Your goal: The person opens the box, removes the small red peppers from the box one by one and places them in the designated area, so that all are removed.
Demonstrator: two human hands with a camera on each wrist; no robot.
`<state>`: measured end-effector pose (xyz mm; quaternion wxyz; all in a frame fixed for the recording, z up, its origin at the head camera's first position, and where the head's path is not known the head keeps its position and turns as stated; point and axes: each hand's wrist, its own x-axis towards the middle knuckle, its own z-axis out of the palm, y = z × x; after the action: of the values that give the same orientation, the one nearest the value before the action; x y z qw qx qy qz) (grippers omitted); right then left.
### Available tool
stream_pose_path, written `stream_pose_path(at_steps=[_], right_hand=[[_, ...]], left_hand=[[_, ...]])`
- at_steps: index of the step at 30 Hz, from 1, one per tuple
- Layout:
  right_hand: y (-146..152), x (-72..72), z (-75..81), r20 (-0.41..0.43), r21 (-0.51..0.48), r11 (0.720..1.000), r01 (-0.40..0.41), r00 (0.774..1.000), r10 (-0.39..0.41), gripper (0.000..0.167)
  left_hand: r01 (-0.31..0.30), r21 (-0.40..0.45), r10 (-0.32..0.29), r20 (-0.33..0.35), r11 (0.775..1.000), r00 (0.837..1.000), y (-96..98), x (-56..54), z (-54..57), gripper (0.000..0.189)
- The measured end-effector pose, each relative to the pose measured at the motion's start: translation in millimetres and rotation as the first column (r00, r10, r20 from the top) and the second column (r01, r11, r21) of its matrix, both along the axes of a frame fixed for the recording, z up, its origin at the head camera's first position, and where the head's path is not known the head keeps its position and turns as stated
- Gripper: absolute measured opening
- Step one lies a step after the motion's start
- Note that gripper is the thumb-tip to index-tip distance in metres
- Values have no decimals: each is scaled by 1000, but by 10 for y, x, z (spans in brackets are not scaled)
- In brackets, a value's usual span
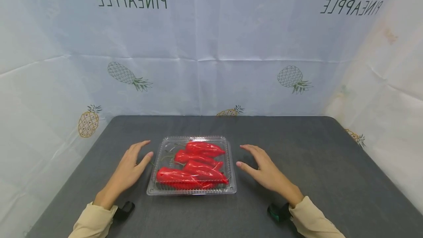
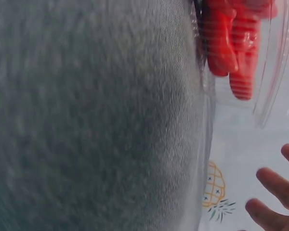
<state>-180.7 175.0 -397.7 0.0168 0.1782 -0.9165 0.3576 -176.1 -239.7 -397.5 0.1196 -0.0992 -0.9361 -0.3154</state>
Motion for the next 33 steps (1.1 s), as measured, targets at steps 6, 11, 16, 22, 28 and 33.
stream_pose_path(at_steps=[6, 11, 16, 22, 28, 33], right_hand=[[-22, 71, -28, 85, -40, 998, -56, 995, 59, 67], [-43, 97, -62, 112, -43, 995, -90, 989, 94, 67], [-58, 116, -75, 155, -46, 993, -108, 981, 114, 68], [-71, 150, -62, 213, -55, 992, -115, 969, 124, 74], [-88, 171, -66, 241, -67, 990, -122, 961, 135, 80], [-95, 175, -75, 261, -83, 989, -119, 956, 137, 82]], left_hand=[[8, 13, -8, 6, 1000, 1000, 11, 57, -14, 50], [31, 50, -32, 26, 998, 999, 6, 95, -14, 49], [62, 77, -68, 90, 995, 994, -21, 108, -7, 47], [121, 134, -144, 173, 983, 974, -56, 107, 26, 46], [199, 211, -253, 269, 957, 929, -127, 86, 49, 44], [268, 292, -361, 333, 918, 871, -174, 73, 65, 42]])
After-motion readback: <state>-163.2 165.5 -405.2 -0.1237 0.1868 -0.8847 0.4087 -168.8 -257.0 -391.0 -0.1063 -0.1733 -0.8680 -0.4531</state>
